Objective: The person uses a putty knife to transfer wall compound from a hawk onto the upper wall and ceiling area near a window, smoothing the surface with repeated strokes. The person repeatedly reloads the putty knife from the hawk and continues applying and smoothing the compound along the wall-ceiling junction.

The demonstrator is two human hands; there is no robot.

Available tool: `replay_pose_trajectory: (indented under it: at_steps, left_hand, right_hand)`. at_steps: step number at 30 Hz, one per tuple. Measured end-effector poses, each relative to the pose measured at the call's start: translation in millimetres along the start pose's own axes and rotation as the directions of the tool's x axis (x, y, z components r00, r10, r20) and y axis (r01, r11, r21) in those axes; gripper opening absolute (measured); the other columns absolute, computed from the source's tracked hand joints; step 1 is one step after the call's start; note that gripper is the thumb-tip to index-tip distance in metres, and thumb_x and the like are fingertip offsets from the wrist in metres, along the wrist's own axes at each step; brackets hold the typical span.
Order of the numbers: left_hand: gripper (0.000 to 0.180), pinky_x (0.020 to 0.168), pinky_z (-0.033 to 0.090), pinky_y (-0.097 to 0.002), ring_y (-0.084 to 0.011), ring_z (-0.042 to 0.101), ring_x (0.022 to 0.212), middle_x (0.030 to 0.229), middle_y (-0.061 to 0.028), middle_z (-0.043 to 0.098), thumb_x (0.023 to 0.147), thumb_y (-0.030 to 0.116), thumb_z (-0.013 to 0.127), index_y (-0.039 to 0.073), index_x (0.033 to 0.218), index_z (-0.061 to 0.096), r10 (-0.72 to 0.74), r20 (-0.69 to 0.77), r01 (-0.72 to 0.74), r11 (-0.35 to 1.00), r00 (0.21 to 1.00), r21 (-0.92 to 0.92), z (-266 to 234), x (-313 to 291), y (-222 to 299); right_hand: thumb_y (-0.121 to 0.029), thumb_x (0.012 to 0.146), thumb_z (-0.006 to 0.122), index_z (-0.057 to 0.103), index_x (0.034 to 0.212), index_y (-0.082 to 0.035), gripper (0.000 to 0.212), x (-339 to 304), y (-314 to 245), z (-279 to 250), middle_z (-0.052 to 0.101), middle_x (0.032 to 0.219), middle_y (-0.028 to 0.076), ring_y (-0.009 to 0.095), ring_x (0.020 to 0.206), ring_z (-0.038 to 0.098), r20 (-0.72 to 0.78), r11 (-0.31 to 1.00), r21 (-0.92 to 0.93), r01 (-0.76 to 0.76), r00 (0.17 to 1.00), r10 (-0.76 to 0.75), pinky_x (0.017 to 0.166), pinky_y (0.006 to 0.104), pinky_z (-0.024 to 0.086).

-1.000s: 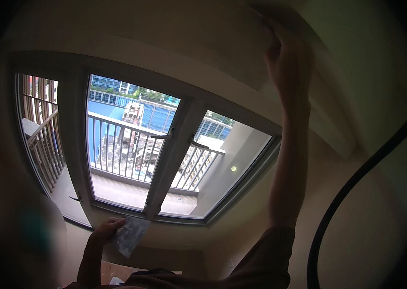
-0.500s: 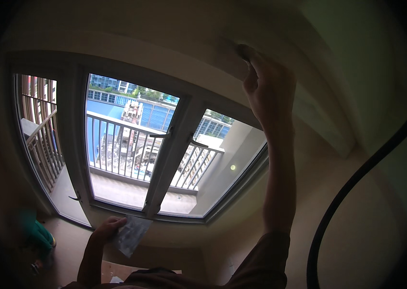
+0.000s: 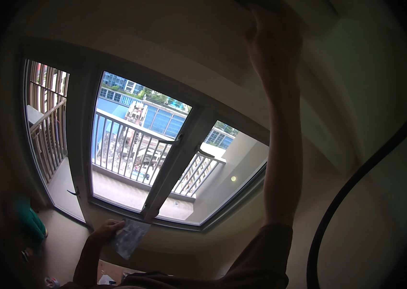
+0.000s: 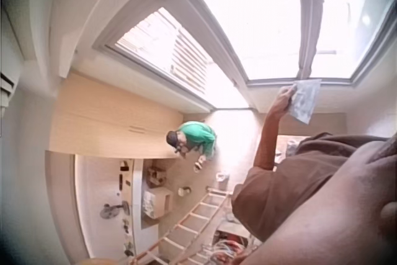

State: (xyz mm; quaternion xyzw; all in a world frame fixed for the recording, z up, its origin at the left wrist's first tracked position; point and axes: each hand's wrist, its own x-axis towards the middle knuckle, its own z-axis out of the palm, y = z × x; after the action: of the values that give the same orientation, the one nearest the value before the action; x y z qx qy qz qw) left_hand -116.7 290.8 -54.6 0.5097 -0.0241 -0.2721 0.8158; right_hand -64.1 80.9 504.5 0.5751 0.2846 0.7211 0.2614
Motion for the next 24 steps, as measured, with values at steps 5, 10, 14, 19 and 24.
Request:
replay_pose_trajectory:
  at_steps: [5, 10, 14, 19, 24]
  left_hand:
    - [0.034, 0.066, 0.048, -0.0246, -0.0105, 0.06, 0.072, 0.083, -0.0065, 0.065, 0.092, 0.028, 0.055, -0.004, 0.095, 0.063, 0.047, 0.0, -0.047, 0.999, 0.999, 0.009, -9, 1, -2]
    - [0.038, 0.058, 0.048, -0.0242, -0.0103, 0.059, 0.064, 0.08, -0.0062, 0.065, 0.092, 0.032, 0.054, -0.005, 0.092, 0.064, -0.002, -0.04, 0.004, 1.0, 0.999, 0.03, -13, -1, -4]
    - [0.037, 0.059, 0.048, -0.0241, -0.0103, 0.059, 0.065, 0.08, -0.0068, 0.065, 0.092, 0.031, 0.054, -0.004, 0.092, 0.064, 0.03, -0.044, -0.031, 0.999, 0.999, -0.027, -14, -8, 0]
    - [0.036, 0.062, 0.048, -0.0242, -0.01, 0.059, 0.065, 0.08, -0.0065, 0.065, 0.092, 0.03, 0.054, -0.004, 0.093, 0.063, 0.056, -0.07, -0.059, 0.997, 0.996, -0.04, -12, -18, 6]
    - [0.035, 0.064, 0.048, -0.0247, -0.0105, 0.059, 0.067, 0.082, -0.006, 0.065, 0.092, 0.03, 0.055, -0.003, 0.091, 0.064, 0.056, -0.091, -0.052, 0.997, 0.994, 0.051, -9, -23, 6]
  right_hand:
    - [-0.002, 0.071, 0.059, 0.063, 0.104, -0.003, 0.033, -14, -17, 10, 0.065, 0.09, 0.015, 0.033, 0.082, 0.062, 0.07, 0.997, 0.056, -0.057, 0.996, 0.053, 0.075, 0.0416, 0.05]
    - [0.005, 0.069, 0.059, 0.063, 0.105, -0.004, 0.037, -43, -47, 16, 0.066, 0.097, 0.012, 0.03, 0.084, 0.064, -0.015, 0.997, 0.071, -0.033, 0.999, 0.034, 0.075, 0.0376, 0.052]
    - [0.005, 0.064, 0.062, 0.063, 0.102, -0.005, 0.04, -43, -56, -15, 0.065, 0.082, 0.012, 0.028, 0.074, 0.064, 0.131, 0.955, 0.243, -0.171, 0.981, 0.142, 0.067, 0.0385, 0.052]
    - [0.004, 0.067, 0.061, 0.064, 0.1, -0.005, 0.034, -8, -26, -17, 0.065, 0.078, 0.013, 0.029, 0.07, 0.064, 0.178, 0.959, 0.167, -0.227, 0.964, 0.197, 0.065, 0.0383, 0.052]
    - [0.003, 0.072, 0.058, 0.064, 0.1, -0.005, 0.029, -8, -21, -3, 0.065, 0.078, 0.013, 0.031, 0.07, 0.063, -0.03, 0.993, 0.089, -0.078, 0.996, 0.081, 0.065, 0.0372, 0.052]
